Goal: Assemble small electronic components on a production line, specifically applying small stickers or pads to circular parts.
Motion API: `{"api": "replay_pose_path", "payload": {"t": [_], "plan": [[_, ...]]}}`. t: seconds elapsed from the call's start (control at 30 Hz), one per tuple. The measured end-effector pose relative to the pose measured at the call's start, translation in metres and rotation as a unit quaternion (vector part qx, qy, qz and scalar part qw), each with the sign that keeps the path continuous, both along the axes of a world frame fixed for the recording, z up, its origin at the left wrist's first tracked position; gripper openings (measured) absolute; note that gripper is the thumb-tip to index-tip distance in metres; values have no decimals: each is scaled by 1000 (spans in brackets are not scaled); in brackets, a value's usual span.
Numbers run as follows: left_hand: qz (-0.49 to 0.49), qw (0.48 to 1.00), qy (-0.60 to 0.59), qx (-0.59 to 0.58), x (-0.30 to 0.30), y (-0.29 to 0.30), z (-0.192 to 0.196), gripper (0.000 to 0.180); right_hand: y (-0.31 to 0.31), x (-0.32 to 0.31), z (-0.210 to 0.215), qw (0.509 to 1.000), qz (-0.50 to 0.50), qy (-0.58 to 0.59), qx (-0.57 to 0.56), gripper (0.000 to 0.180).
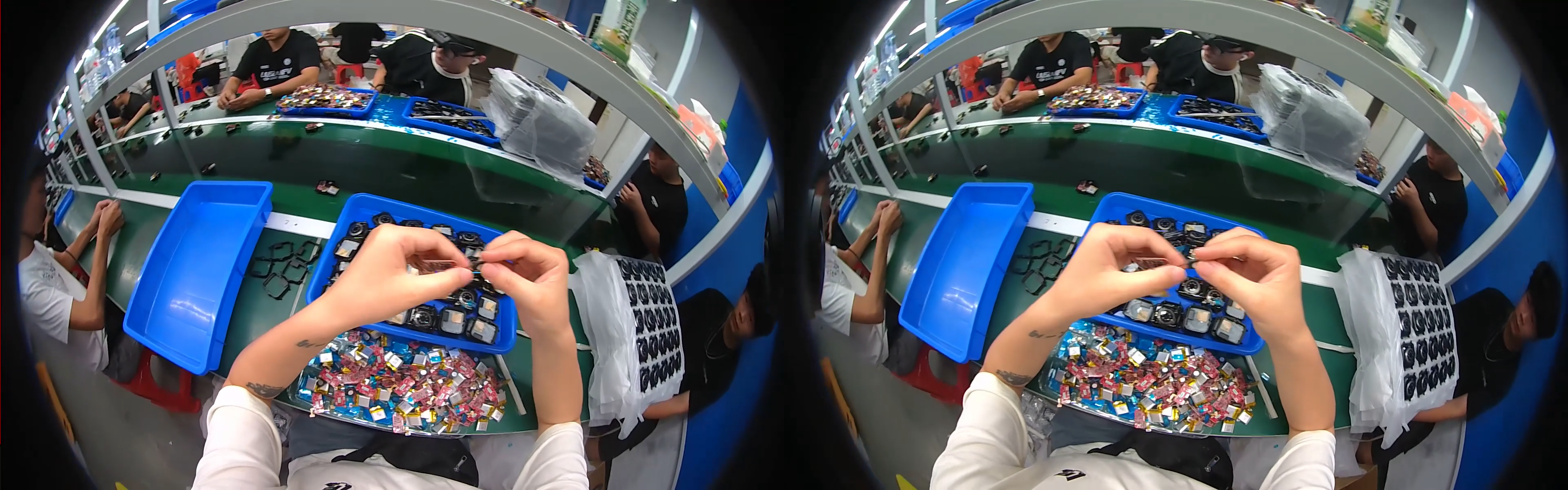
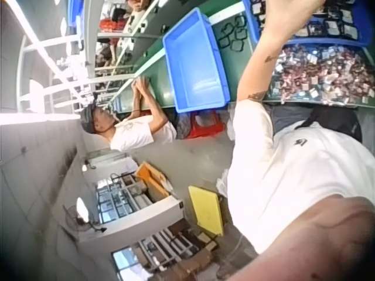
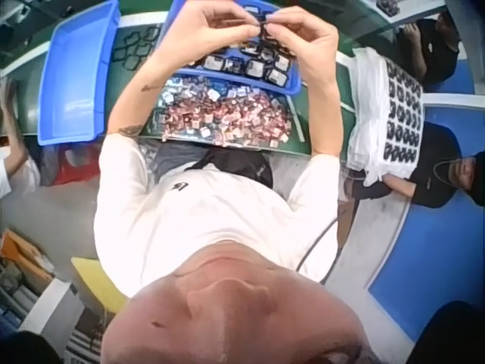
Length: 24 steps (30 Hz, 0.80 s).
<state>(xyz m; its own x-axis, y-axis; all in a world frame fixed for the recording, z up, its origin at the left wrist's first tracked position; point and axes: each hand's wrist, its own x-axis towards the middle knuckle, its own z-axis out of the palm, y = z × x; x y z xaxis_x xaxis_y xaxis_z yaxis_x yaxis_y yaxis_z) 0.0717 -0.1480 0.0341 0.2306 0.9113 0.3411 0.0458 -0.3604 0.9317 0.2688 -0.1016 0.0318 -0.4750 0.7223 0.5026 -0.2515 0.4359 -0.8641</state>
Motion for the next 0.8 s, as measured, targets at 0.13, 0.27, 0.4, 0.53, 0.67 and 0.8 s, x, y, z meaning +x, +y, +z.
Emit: {"api": "replay_pose_path", "payload": {"t": [0.13,0.27,0.4,0.53,0.67,0.8], "plan": [[-16,999,16,-30,-6,5,3,14,-1,4,1,1000,-9,-18,8,15],[-52,996,-67,-33,-6,9,-4,15,-2,7,2,999,13,-14,-39,14],[-54,993,-82,-63,-10,11,-2,14,-3,-2,1,999,-8,4,-32,13],[-35,997,-58,-45,-8,12,-4,14,-1,-1,2,998,-21,4,-56,17],[-18,998,-36,-52,-3,10,-4,14,-2,-1,0,999,-13,12,-47,20],[-9,997,-37,-63,-4,11,-6,15,-3,-2,-1,999,-2,6,-36,24]]}}
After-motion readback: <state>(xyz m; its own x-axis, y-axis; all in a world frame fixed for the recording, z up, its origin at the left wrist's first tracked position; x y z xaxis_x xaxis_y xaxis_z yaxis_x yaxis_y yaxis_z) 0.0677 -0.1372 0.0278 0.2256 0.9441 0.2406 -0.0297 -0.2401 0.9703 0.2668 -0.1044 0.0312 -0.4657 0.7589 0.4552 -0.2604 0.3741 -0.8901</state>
